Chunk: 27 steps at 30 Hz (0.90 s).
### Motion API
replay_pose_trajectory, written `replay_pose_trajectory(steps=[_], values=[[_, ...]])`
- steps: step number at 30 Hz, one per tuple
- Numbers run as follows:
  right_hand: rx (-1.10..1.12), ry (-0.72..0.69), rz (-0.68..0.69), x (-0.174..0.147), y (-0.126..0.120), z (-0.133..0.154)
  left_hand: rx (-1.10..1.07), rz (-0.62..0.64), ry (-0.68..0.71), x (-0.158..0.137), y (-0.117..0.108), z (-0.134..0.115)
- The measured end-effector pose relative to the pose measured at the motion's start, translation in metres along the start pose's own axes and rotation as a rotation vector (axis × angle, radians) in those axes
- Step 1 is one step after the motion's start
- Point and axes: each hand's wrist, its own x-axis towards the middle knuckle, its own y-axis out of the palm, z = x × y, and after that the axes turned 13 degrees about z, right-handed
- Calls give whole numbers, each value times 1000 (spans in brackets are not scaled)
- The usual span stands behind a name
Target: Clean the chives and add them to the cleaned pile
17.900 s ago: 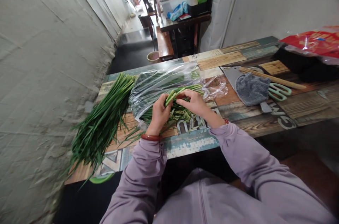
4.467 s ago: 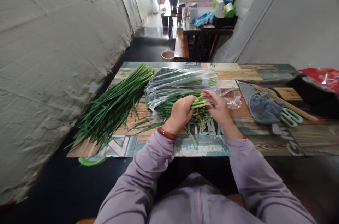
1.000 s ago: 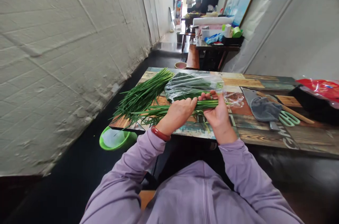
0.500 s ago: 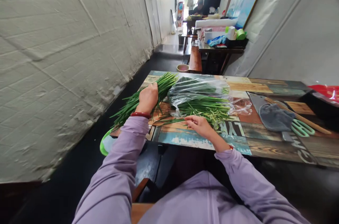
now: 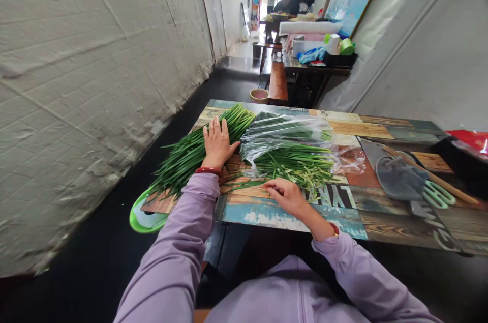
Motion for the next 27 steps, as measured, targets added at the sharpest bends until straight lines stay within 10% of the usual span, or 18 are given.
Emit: replay_pose_trajectory(steps=[17,27], values=[[-29,-20,28,0,-3,3,-4,99,-161,16,5,1],[-240,-145,54,2,-2,-2,-91,12,150,-22,-32,-34]])
